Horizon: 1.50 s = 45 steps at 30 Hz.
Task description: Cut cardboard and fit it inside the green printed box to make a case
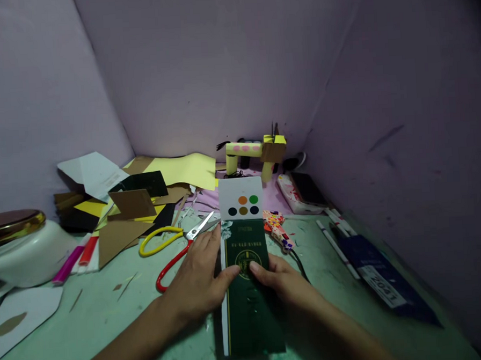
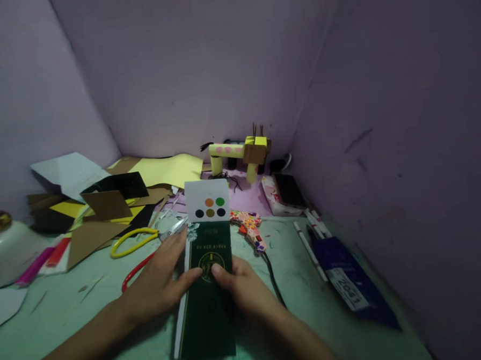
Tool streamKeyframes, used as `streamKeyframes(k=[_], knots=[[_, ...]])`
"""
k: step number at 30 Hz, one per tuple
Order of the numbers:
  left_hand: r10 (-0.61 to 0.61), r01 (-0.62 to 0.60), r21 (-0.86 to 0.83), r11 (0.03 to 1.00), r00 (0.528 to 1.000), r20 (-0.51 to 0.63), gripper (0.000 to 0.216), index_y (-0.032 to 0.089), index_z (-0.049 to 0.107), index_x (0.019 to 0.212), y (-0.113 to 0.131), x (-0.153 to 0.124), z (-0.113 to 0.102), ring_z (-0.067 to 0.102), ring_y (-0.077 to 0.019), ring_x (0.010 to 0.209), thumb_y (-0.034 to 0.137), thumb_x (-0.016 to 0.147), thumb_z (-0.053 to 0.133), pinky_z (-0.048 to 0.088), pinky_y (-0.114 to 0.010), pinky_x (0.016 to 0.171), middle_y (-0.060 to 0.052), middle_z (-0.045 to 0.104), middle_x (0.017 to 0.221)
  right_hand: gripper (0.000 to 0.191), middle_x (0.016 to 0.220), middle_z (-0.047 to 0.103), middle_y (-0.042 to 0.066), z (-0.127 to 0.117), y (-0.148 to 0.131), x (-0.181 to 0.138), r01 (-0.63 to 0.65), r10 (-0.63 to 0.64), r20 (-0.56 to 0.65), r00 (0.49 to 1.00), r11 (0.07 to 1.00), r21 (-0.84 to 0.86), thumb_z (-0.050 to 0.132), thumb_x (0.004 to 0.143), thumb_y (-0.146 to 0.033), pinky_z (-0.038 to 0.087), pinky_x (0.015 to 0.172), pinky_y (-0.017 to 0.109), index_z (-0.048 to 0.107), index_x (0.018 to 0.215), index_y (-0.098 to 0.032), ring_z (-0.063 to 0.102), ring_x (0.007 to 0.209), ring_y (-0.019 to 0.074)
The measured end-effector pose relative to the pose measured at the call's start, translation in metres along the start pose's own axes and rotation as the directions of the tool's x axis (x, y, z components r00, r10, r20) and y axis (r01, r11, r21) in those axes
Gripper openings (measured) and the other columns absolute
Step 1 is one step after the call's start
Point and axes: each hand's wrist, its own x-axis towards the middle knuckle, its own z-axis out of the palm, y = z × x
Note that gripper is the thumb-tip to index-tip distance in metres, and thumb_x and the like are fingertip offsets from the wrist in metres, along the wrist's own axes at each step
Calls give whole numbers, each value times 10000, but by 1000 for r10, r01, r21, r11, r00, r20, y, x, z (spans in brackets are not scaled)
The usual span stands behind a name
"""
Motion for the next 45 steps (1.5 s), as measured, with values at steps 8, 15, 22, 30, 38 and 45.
streamKeyframes(k=[8,15,22,30,38,45], knots=[[11,-13,45,999,999,41,645,179,201,1399,4,1,2,370,-381,1266,274,828,486,317,-625,1016,-198,437,1329,247,705,692,54,-18,-18,-7,-260,267,122,956,963,-72,747,702,-284,492,413,138,687,863,-106,634,538,102],[2,-5,39,999,998,66,597,164,231,1401,8,1,4,400,-353,1248,342,868,431,353,-576,1004,-187,460,1328,274,846,714,85,-6,-22,-5,-222,230,-49,972,966,129,645,814,-327,580,494,200,663,1004,-130,693,698,166],[-317,320,329,888,946,-64,417,150,502,1243,-3,3,-28,569,-283,1023,341,902,356,461,-438,862,-123,633,1106,199,855,704,55,-5,-37,-5,-67,128,-368,921,982,174,534,892,-252,575,408,231,610,1052,-161,672,646,157],[-498,283,643,711,849,177,484,152,500,1240,-24,-1,-36,576,-340,974,160,762,421,483,-446,714,-172,578,1099,189,879,708,58,-12,-40,-4,51,73,-448,891,964,260,584,861,-262,581,436,270,625,1012,-155,669,676,174],[-486,299,676,674,868,100,197,142,625,791,-35,8,-38,549,-356,931,173,684,462,429,-456,746,-166,596,936,121,796,741,38,-16,-45,-6,147,-9,-451,893,951,273,566,874,-220,597,446,261,648,947,-171,685,631,161],[-491,385,591,709,871,23,135,201,475,619,-41,11,-50,559,-244,736,218,741,420,377,-309,559,-78,569,773,108,737,741,28,-16,-48,-4,187,-9,-489,872,930,316,539,887,-186,600,409,282,641,912,-166,688,567,157]])
